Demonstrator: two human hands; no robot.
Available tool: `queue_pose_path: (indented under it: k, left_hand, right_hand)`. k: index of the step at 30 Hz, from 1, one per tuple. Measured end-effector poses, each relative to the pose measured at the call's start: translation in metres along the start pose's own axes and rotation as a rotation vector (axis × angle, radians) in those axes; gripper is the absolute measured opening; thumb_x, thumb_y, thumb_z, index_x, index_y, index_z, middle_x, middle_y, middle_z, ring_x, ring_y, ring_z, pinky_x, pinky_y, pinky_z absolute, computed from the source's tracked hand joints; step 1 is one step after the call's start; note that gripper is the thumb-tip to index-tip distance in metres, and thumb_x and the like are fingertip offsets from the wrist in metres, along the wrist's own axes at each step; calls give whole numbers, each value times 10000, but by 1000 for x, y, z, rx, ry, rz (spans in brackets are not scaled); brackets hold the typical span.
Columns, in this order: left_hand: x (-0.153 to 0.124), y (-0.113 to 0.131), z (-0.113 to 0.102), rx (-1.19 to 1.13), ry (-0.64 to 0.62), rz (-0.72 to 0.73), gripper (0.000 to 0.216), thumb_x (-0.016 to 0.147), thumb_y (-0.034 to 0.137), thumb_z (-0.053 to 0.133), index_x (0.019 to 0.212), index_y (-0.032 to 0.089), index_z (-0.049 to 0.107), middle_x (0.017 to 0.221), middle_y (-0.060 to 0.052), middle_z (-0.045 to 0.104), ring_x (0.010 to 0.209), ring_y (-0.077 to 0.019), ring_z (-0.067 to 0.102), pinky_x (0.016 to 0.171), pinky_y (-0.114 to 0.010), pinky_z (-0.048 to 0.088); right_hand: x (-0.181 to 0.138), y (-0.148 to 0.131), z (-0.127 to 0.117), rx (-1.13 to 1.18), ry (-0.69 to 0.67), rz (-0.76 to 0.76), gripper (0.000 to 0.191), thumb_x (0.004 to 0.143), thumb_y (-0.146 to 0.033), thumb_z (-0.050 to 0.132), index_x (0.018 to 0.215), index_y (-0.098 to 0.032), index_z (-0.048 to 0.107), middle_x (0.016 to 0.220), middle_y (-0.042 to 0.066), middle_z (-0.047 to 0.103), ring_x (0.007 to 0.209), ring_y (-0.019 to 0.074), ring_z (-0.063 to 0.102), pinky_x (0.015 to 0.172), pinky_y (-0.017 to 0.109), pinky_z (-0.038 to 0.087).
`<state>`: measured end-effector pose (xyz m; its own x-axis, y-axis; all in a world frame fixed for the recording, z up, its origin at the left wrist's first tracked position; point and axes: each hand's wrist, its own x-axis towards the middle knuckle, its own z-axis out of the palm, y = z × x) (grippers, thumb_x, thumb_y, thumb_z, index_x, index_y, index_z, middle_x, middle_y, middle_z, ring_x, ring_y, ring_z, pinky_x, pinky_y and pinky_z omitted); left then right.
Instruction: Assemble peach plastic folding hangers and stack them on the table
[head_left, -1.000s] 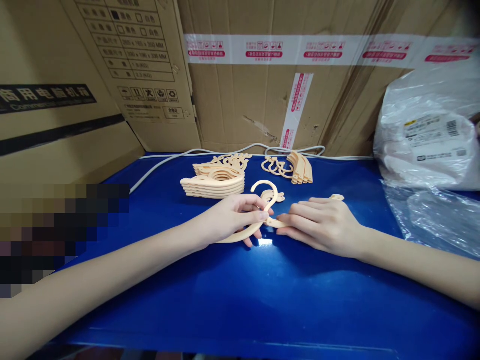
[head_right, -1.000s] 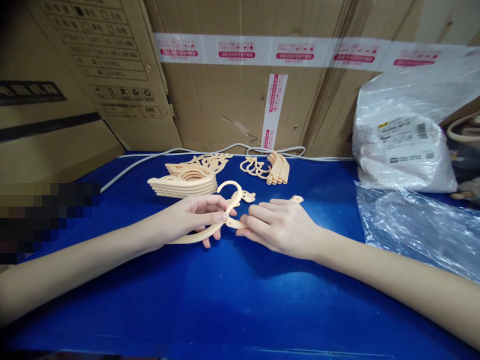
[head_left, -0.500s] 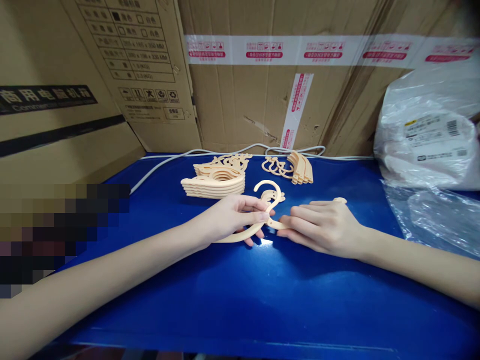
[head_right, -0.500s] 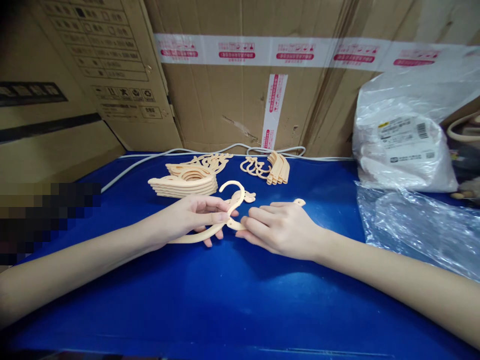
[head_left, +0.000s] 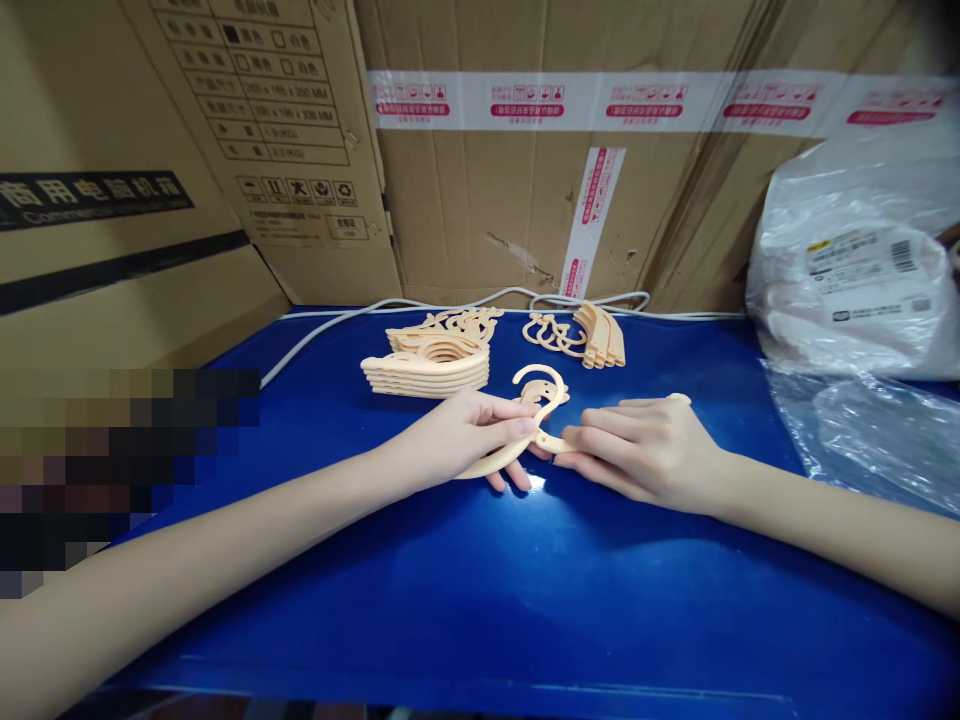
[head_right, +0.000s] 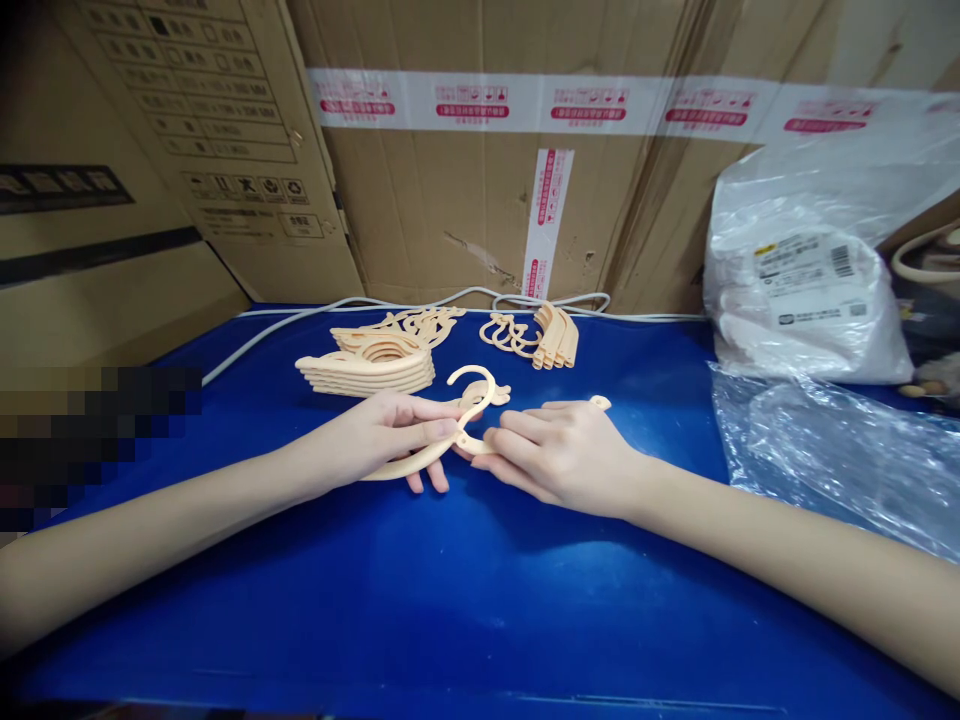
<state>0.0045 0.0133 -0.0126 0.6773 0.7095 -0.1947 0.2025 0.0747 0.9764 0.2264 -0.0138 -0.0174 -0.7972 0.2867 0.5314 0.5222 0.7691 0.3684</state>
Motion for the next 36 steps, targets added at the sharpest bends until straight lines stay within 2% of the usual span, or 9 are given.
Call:
queue_pose_path:
  k: [3, 10, 13, 18, 22, 25, 29, 33, 36]
  left_hand:
    - [1, -2, 0, 14, 2, 9, 254, 944, 218, 509, 1133, 136, 658, 826, -37, 721, 599, -111, 688, 477, -171, 525]
    - [0, -3, 0, 39, -15, 27, 256, 960, 215, 481, 1109, 124, 668, 677, -16, 692, 580, -105, 676, 485, -161, 520]
    - [0, -3, -1, 55, -21, 36, 251, 953, 232, 491, 1093, 128, 672, 719, -28, 703, 583, -107, 675, 487, -164, 519]
    - [1, -4, -2, 83, -38, 60, 239, 937, 269, 509, 1047, 132, 672, 923, -66, 716, 604, -106, 682, 483, -166, 520]
    - [1, -3, -2, 113, -71, 69, 247, 946, 276, 474, 1041, 128, 648, 927, -63, 704, 603, -99, 676, 494, -163, 521]
    - [-1, -2, 2, 183, -53, 69, 262, 955, 299, 442, 999, 123, 631, 869, -45, 689, 522, -74, 634, 448, -146, 476]
    - [-6, 1, 6, 382, -1, 150, 281, 934, 340, 473, 1049, 138, 631, 724, 11, 634, 424, -39, 517, 403, -133, 387]
    - [-10, 3, 7, 567, 30, 238, 338, 932, 370, 488, 1149, 152, 627, 625, 38, 578, 426, -41, 435, 412, -147, 309]
    - [-11, 2, 6, 630, 48, 298, 387, 931, 440, 489, 1131, 148, 646, 581, 51, 512, 442, -47, 364, 414, -165, 241]
  right_hand:
    - [0, 1, 1, 20, -27, 26, 318, 971, -314, 466, 733, -181, 629, 581, -25, 563, 460, 98, 458, 477, 266, 339]
    - [0, 0, 1, 27, -36, 29, 344, 980, -317, 445, 729, -190, 643, 568, -26, 559, 455, 94, 464, 476, 261, 332]
    - [0, 0, 1, 36, -40, 33, 350, 984, -320, 437, 737, -192, 649, 571, -25, 563, 456, 91, 462, 481, 260, 331]
    - [-1, 1, 2, 84, -63, 66, 336, 981, -326, 442, 762, -182, 652, 597, -23, 578, 467, 92, 458, 488, 264, 327]
    - [-1, 2, 2, 119, -56, 62, 320, 977, -321, 452, 766, -178, 647, 600, -20, 572, 486, 99, 451, 509, 263, 328]
    - [0, 3, 3, 181, -71, 76, 315, 974, -329, 459, 761, -176, 634, 613, -13, 571, 514, 106, 453, 538, 265, 330]
    - [-1, 6, 5, 288, -68, 169, 301, 951, -380, 499, 749, -177, 594, 653, -5, 590, 585, 116, 492, 584, 271, 332]
    - [-1, 8, 7, 325, -30, 323, 338, 847, -510, 608, 781, -185, 545, 698, 8, 587, 657, 146, 510, 635, 288, 355]
    - [0, 9, 8, 318, 0, 392, 415, 781, -586, 640, 868, -201, 513, 800, 33, 611, 744, 192, 534, 702, 331, 384]
